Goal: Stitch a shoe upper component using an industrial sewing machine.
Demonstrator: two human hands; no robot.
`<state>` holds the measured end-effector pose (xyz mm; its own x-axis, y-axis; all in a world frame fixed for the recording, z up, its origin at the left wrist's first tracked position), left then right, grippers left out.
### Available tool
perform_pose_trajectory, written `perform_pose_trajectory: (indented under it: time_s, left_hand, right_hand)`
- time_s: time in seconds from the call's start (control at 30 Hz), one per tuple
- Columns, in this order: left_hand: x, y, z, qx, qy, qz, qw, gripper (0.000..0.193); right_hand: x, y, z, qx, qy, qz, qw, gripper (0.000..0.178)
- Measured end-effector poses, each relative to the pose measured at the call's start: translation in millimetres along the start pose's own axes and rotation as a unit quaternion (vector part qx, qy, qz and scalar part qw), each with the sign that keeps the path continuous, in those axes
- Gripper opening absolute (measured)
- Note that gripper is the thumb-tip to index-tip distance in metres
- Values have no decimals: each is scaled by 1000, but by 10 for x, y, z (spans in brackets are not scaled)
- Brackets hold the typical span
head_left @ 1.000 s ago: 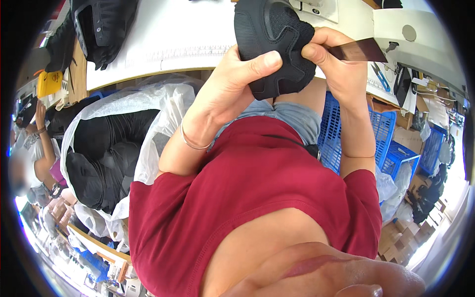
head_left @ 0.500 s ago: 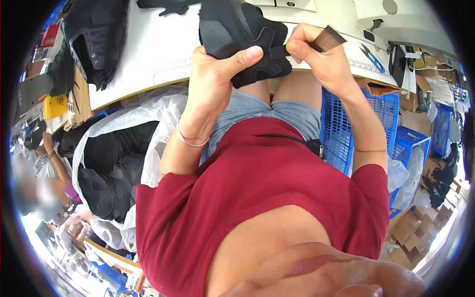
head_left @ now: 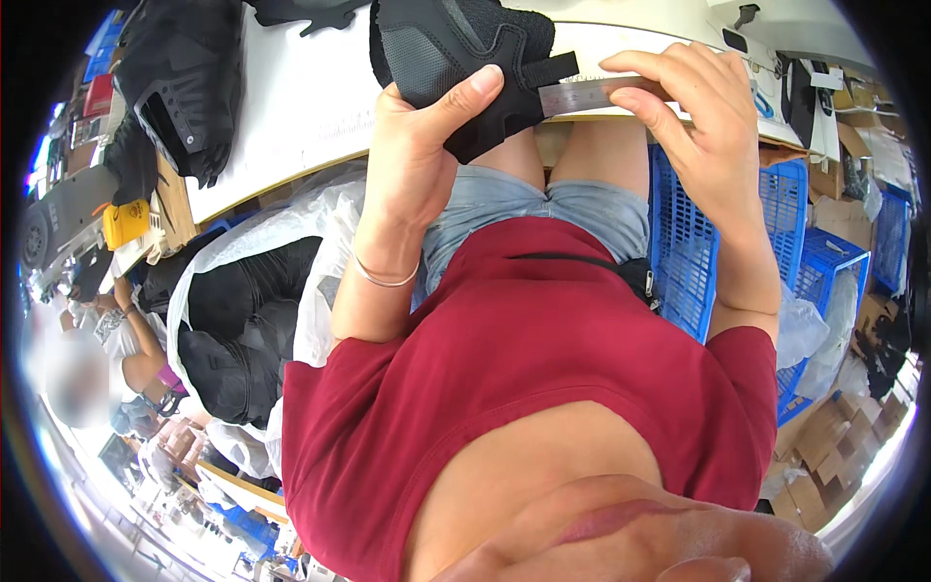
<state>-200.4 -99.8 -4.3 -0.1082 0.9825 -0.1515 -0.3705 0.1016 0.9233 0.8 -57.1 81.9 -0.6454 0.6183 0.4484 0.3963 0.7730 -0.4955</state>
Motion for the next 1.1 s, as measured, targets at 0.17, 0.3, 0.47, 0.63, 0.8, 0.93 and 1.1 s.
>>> perform_pose_trajectory:
  time_s: [0.17, 0.3, 0.47, 0.63, 0.8, 0.93, 1.1]
  left_hand:
    - [-26, 11, 43, 1, -5, -6, 1000, 23]
    - [-49, 32, 55, -2, -5, -5, 1000, 23]
    - [-58, 38, 45, -3, -9, -5, 1000, 24]
    - [-59, 43, 10, -15, -36, -16, 999, 25]
    - [-87, 41, 21, -89, -122, -38, 988, 36]
    - [-81, -21, -15, -110, -137, -52, 983, 42]
    - [-90, -28, -1, -152, -173, -56, 971, 48]
  right_hand:
    - [31, -10, 10, -18, 6, 1, 1000, 13]
    - [41, 3, 31, -12, 4, -5, 1000, 11]
    - [64, -14, 28, -15, 2, -20, 1000, 11]
    - [59, 32, 26, -12, 1, -32, 999, 12]
    - [120, -38, -18, 47, -16, 22, 999, 15]
    - [109, -15, -22, 71, -10, 29, 997, 17]
    - [106, 0, -21, 73, -16, 13, 997, 19]
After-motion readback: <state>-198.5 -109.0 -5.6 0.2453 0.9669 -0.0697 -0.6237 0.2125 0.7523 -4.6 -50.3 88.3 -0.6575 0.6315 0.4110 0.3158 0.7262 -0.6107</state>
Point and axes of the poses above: each hand's wrist, its own x-axis towards the middle knuckle, its own z-axis out of the palm, y = z × x, the point moved 6 cm from there along x, towards the middle knuckle, and after that the axes turned 15 degrees about x, right-handed, at the moved point
